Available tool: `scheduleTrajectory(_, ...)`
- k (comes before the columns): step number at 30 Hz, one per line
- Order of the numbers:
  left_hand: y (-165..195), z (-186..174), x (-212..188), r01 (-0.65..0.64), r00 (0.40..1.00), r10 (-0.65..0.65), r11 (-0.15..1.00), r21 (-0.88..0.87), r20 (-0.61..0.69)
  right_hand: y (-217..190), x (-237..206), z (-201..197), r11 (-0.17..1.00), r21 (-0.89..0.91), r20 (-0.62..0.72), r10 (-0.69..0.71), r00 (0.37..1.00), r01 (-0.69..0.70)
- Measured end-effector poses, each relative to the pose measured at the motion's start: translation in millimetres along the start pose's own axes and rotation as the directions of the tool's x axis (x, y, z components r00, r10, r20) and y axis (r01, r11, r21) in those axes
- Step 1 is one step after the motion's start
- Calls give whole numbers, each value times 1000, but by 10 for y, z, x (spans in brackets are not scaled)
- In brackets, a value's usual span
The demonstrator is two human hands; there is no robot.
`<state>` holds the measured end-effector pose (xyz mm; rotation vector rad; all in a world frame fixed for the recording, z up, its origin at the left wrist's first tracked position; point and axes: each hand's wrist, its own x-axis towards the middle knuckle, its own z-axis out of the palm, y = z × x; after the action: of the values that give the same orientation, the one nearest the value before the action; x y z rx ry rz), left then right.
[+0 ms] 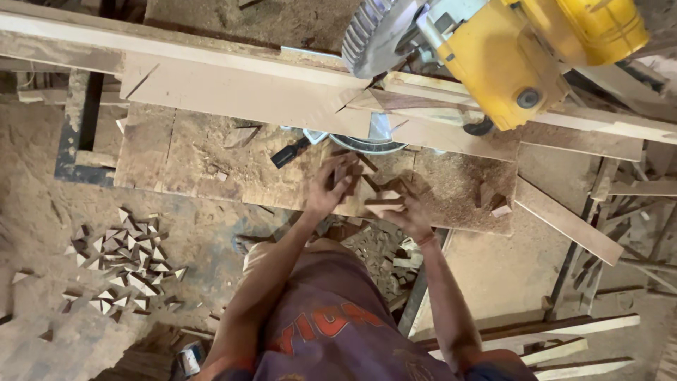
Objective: The person cuts long wooden strips on a workbench using a handheld circular saw, holding each strip steady with one hand while guiding the saw along the wood. After several cuts, the person picks up cut pieces and offcuts, moves them aside, and repositions new strips on the bench to continue cutting.
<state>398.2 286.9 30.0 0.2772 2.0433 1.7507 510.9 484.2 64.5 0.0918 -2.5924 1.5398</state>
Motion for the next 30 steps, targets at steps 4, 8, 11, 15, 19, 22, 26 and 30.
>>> scheduleTrajectory(4,96,81,68,-265,961,274,947,182,-26,-19,97,125,992,123,85,-43,995,32)
scheduleTrajectory(8,165,135,46,-148,986,160,962,227,-35,-8,277,140,939,312,127,110,986,-145)
scheduleTrajectory(11,145,79,-33,-186,979,196,970,156,-51,-1,326,137,918,397,122,-38,992,-14)
scheduleTrajectory(15,99,22,-57,-413,905,422,901,137,-50,-55,150,79,927,350,73,-172,982,136)
scheduleTrajectory(19,94,135,-16,-93,995,98,966,241,-7,1,144,123,963,254,256,25,966,-92)
scheduleTrajectory(22,120,237,9,-6,1000,6,973,231,1,89,282,150,887,423,318,44,947,-183)
scheduleTrajectory(26,156,256,83,-27,999,33,986,163,-36,98,438,62,807,489,373,150,916,-331)
scheduleTrajectory(30,193,223,151,257,966,-256,966,-34,40,2,514,83,689,548,419,265,869,-474)
